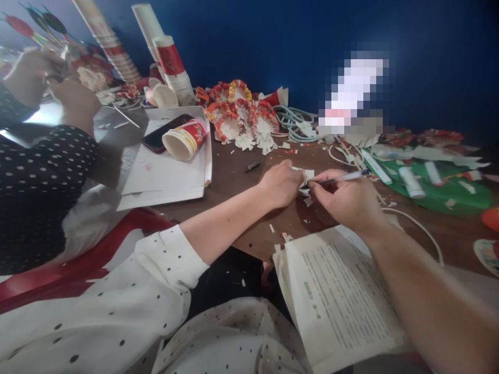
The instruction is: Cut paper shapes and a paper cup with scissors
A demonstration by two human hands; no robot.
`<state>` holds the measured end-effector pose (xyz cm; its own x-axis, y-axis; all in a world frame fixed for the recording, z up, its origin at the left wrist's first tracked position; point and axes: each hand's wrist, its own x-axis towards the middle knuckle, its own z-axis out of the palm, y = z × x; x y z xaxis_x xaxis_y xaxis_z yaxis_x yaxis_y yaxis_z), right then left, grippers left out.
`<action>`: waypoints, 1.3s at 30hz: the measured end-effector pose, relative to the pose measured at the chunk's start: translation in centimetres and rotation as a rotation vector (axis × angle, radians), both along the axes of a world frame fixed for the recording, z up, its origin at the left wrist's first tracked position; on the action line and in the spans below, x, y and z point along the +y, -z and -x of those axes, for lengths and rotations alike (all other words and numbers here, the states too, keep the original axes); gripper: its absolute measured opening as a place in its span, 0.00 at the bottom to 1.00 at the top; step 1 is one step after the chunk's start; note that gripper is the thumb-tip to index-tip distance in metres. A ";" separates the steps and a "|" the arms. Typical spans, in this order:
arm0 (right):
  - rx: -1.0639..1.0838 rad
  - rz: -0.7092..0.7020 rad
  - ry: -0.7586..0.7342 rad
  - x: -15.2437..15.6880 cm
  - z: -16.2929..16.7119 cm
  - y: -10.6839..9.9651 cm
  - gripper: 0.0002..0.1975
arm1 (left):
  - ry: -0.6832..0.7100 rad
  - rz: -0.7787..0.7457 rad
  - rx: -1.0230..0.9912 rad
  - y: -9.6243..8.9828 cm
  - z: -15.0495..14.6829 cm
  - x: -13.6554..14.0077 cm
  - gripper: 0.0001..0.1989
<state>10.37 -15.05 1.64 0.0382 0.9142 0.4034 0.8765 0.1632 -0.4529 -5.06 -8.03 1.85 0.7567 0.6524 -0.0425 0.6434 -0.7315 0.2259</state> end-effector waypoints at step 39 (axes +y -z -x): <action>-0.051 -0.025 -0.076 -0.2 0.4 0.4 0.06 | -0.011 0.003 -0.010 0.3 0.0 0.0 0.19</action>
